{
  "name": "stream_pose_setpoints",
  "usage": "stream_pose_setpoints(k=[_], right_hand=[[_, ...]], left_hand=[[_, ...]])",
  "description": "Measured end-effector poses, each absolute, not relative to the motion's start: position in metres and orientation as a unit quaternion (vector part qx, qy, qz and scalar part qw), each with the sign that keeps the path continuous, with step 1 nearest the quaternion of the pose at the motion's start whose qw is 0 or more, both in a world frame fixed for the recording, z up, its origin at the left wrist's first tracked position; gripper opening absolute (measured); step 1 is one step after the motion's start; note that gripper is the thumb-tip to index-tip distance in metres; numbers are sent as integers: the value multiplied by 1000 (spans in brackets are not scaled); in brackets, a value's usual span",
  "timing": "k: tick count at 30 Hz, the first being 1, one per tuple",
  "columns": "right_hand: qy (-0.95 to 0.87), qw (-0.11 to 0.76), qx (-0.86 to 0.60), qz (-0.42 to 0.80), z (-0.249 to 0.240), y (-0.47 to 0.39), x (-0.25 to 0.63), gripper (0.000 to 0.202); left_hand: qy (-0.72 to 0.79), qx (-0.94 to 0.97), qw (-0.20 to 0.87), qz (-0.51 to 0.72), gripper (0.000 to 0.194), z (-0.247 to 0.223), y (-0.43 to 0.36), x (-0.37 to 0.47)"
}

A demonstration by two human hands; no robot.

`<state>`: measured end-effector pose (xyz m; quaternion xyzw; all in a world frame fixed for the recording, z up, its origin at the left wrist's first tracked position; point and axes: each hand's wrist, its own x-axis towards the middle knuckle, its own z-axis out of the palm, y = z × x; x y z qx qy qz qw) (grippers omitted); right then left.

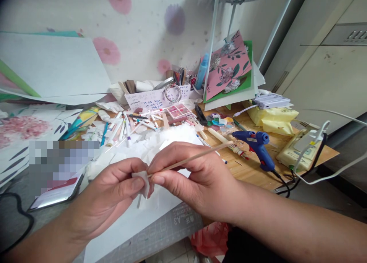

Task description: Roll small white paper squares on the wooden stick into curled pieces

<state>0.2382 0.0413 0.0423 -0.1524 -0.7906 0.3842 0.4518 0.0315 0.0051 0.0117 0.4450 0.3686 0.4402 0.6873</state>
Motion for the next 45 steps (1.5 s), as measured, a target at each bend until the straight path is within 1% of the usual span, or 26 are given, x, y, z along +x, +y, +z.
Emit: stream_pose_setpoints(k=[5,8,10,11,14,16,17,19,23,26,32,40,45], right_hand=[[-807,453,-150,347,43,39,239,11],[-817,453,-141,329,44,39,239,13],[-821,451,-138,322,43,40,239,14],[-822,451,-139,319,43,40,238,14],[-822,459,-155,300,41,42,239,12],[-820,467,-167,286,41,42,238,11],[-819,469,-169,283,40,42,238,11],[-821,468,-165,282,40,40,237,12],[-831,452,-145,289,39,37,234,15],[-834,445,-143,293,38,36,233,13],[-854,418,-139,278,39,36,231,18],[-841,436,-150,282,38,36,231,13],[-831,456,-177,265,33,40,233,15]], left_hand=[[394,463,662,437,14,12,5,34],[437,493,619,428,14,14,6,37],[477,536,552,425,12,15,7,37],[495,563,503,430,11,16,7,37],[525,638,319,465,9,17,4,34],[515,675,241,470,18,19,-1,33],[508,691,228,462,23,20,-3,33],[494,709,240,443,23,23,-7,36],[503,688,313,419,13,24,-9,43],[521,659,353,412,15,23,-7,45],[564,618,359,413,19,25,-4,47],[526,610,420,419,24,16,-5,40],[510,565,469,448,21,4,-4,35]])
